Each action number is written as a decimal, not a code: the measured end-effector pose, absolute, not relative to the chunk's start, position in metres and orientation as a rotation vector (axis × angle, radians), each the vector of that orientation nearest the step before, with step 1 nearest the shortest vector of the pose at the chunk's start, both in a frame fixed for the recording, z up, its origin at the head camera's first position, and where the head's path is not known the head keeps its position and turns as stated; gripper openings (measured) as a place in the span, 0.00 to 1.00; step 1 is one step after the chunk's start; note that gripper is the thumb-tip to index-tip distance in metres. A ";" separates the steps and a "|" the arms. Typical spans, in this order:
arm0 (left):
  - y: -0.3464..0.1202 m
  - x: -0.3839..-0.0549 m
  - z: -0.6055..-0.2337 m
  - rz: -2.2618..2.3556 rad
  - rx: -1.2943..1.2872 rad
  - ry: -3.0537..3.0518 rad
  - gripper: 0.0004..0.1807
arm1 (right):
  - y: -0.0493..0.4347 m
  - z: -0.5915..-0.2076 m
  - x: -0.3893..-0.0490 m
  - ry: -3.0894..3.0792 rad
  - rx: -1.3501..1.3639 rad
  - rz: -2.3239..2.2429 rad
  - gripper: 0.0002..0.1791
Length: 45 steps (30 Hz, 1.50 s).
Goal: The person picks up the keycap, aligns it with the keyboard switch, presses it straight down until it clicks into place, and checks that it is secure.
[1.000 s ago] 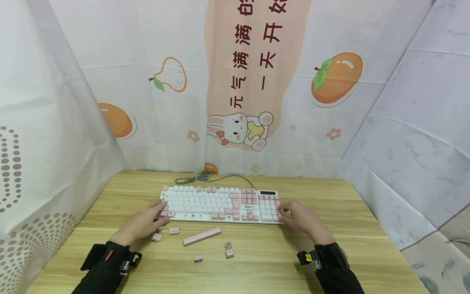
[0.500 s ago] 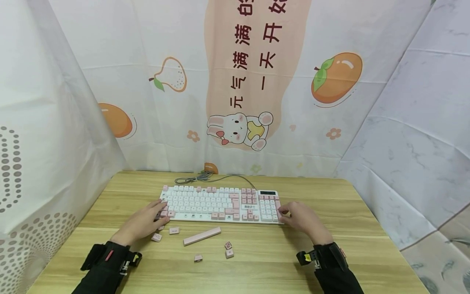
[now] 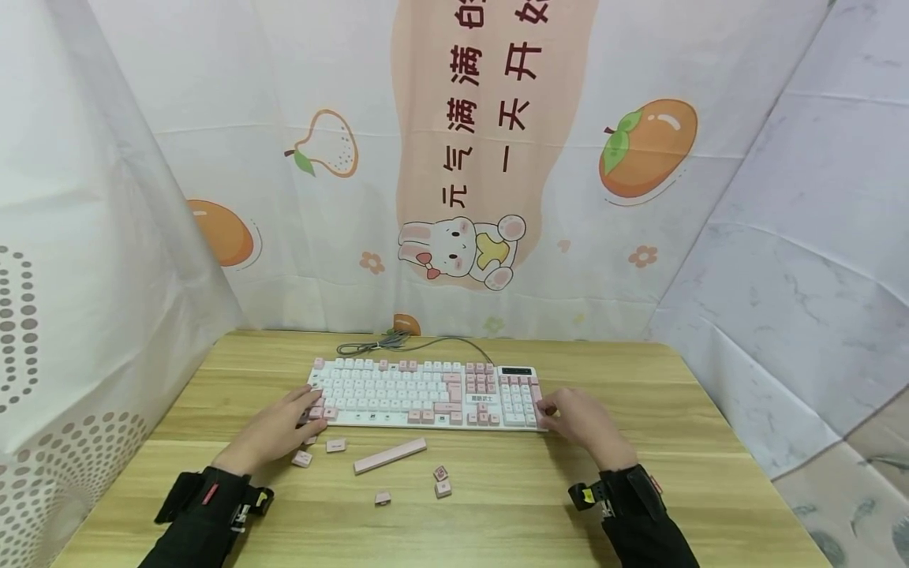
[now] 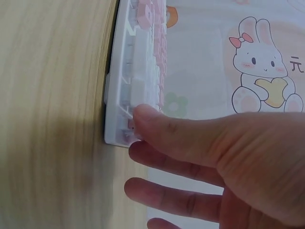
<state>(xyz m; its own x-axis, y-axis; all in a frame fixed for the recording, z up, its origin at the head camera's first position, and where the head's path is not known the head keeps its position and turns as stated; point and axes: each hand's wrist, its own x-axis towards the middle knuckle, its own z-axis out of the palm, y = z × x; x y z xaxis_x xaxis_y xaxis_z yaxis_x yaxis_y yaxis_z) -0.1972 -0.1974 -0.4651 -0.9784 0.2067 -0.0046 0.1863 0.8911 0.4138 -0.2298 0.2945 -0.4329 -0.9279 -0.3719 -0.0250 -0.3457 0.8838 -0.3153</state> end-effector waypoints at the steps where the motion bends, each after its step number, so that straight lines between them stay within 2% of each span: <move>1: -0.197 -0.197 -0.465 0.653 0.311 3.006 0.33 | 0.294 -0.433 -0.230 2.964 -0.555 -0.472 0.12; 25: -0.196 -0.201 -0.466 0.638 0.313 2.997 0.34 | 0.292 -0.424 -0.231 2.943 -0.489 -0.379 0.12; 31: -0.196 -0.199 -0.466 0.637 0.299 2.996 0.34 | 0.293 -0.426 -0.232 2.957 -0.564 -0.376 0.07; 45: -0.198 -0.200 -0.467 0.641 0.300 2.999 0.33 | 0.297 -0.430 -0.232 2.974 -0.588 -0.375 0.07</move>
<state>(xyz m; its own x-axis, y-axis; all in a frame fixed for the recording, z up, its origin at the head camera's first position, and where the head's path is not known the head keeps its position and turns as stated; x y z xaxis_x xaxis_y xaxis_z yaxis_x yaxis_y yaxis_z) -0.1995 -0.1977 -0.4666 -0.9793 0.2017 -0.0180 0.1768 0.8947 0.4102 -0.2322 0.2966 -0.4301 -0.9221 -0.3851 -0.0374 -0.3637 0.8958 -0.2552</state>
